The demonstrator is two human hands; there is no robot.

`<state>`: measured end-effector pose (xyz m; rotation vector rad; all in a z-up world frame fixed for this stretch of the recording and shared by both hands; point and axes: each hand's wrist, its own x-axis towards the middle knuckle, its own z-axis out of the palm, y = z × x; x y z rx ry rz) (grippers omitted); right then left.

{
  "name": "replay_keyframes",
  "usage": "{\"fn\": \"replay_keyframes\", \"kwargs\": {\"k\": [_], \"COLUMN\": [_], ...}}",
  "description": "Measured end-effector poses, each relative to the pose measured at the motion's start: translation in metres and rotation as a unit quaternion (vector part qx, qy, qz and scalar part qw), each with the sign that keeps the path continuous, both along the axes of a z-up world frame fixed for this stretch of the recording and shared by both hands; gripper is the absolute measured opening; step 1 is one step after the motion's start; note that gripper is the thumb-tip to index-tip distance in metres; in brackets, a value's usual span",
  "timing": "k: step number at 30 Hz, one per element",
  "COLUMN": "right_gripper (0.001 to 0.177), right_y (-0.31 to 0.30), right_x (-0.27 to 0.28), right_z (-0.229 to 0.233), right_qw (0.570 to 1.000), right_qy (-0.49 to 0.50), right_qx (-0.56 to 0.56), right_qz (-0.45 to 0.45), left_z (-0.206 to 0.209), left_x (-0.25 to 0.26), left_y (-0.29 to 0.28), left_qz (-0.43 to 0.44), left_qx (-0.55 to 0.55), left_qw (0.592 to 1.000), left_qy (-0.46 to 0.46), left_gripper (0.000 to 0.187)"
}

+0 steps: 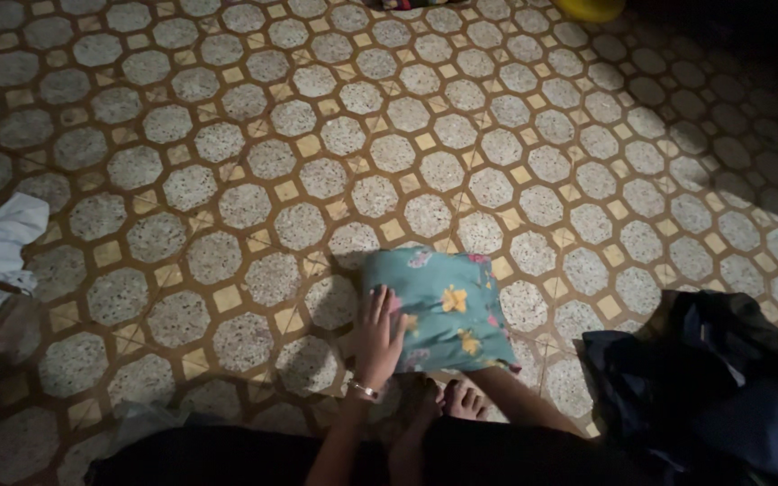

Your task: The person sits on the tiled floor, picks a green floral garment from a pile of clothes, spreads it out, aligns the sleeves, and folds it lengthwise and crosswise into a compact square, pressing it flat with both hands. They later unfold and refold the same garment, pressing it again.

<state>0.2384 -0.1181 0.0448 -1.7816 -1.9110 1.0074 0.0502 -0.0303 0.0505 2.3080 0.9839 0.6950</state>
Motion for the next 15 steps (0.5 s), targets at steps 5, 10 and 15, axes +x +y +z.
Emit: {"fn": "replay_keyframes", "kwargs": {"k": [5,10,15], "right_gripper": [0.062,0.058,0.055], "right_y": [0.001,-0.022,-0.068], "right_x": [0.027,0.019,0.017], "right_z": [0.001,-0.021,-0.045], "right_qw": [0.999,0.998,0.986], "right_qy": [-0.005,-0.033,-0.07], "right_qx": [-0.043,0.017,0.097], "right_qz": [-0.009,-0.049,-0.115], "left_z": [-0.008,-0.007,0.015], "left_x": [0.013,0.023,0.02], "left_y": [-0.013,-0.02,-0.021], "left_qz": [-0.001,0.003,-0.001], "left_qx": [0.059,0.1,0.072], "left_qw": [0.991,0.975,0.962], "left_qy": [0.123,0.198,0.264], "left_gripper": [0.069,0.069,0.069]}}
